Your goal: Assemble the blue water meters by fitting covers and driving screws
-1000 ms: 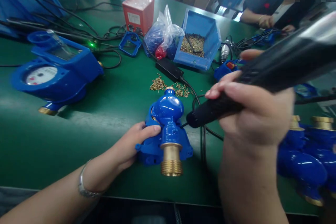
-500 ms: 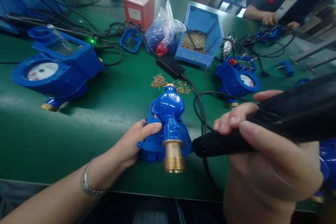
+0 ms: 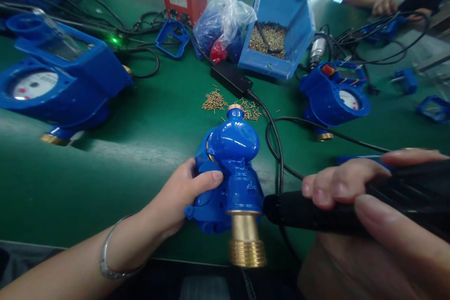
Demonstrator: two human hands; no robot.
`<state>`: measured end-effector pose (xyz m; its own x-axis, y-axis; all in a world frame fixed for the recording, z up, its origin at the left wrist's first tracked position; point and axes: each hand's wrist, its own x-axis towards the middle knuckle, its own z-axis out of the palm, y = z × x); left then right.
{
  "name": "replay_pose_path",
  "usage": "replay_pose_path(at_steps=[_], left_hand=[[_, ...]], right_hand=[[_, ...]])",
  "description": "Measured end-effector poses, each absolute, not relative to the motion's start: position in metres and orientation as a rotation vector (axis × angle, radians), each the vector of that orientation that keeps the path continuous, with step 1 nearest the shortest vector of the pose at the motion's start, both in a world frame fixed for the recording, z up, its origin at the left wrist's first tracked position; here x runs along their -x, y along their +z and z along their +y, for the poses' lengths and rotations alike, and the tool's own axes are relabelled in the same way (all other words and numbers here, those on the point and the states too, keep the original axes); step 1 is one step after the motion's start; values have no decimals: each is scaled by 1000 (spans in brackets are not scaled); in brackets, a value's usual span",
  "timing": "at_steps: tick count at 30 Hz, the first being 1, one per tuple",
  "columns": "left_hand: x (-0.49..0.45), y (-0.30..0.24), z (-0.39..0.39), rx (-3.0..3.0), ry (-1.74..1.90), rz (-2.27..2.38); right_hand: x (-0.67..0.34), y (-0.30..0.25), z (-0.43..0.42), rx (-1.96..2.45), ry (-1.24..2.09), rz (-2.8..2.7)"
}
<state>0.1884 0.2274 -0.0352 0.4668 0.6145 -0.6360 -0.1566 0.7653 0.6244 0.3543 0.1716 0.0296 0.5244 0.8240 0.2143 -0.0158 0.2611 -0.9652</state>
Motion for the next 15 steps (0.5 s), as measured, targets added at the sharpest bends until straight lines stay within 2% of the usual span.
replay_pose_path(at_steps=[8,15], left_hand=[[-188,-36,228,-577,510,972],[-183,-45,229,-597,512,850]], right_hand=[[-355,27,173,1158,636,-860],[-362,44,181,1071,784,-970]])
